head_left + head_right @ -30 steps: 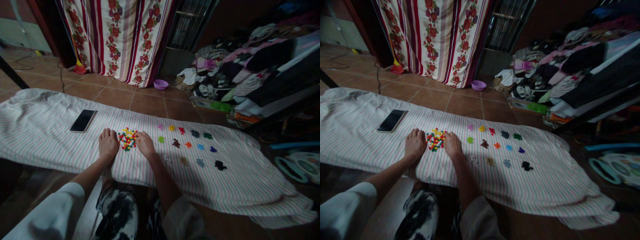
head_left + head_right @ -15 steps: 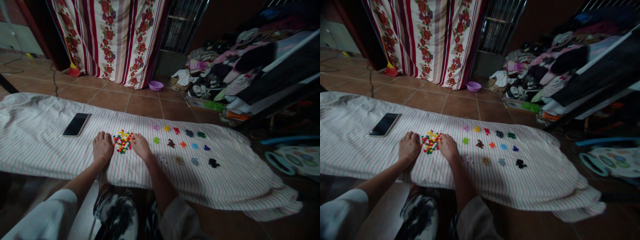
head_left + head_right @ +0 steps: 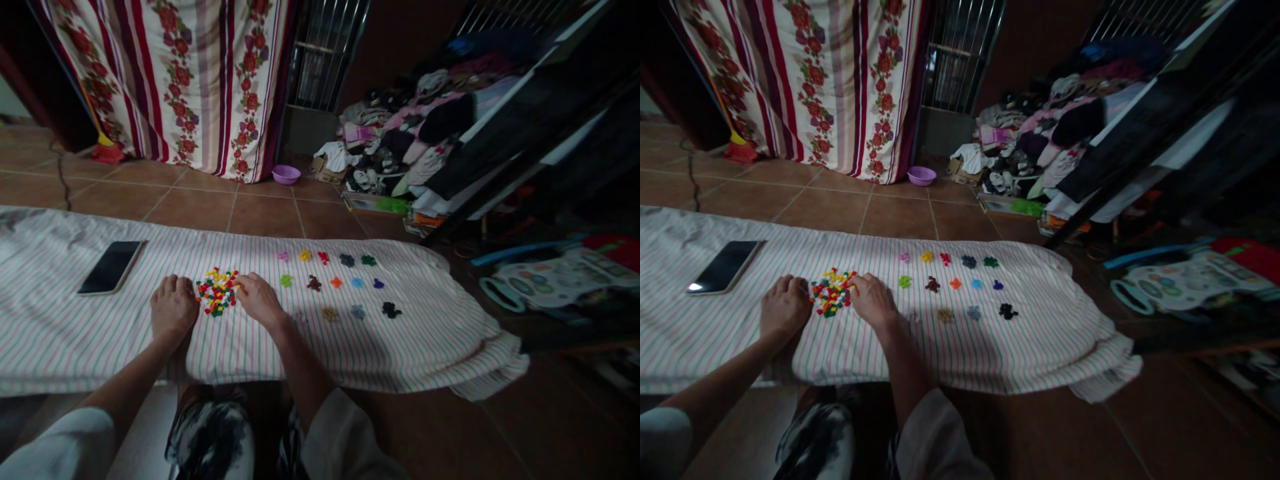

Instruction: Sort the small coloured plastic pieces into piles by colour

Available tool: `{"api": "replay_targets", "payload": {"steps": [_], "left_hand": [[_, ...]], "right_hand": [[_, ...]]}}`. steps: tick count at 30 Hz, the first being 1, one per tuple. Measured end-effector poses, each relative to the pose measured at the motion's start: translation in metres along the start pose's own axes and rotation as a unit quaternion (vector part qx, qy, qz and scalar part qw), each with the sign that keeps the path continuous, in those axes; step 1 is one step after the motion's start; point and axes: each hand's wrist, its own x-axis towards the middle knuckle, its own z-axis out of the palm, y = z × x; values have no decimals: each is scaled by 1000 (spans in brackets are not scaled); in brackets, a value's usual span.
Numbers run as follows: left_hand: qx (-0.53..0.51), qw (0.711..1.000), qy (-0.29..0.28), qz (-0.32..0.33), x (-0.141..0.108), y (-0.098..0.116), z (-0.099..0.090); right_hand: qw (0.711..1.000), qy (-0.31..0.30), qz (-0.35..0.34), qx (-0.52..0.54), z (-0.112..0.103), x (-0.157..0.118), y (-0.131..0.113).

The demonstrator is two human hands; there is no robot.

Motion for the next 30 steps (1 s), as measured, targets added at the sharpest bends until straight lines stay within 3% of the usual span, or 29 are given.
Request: {"api": "replay_targets", "payload": {"steps": [12,20,30], "left_hand": [[12,1000,-5,9,0,0,-2],[18,1000,-19,3,-1,3,-7],[-10,1000,-18,3,1,-2,-2]], "right_hand": [[998,40,-17,33,-18,-16,24],[992,98,22,80,-32,-30,56],[949,161,94,254,-33,-40,89]]}}
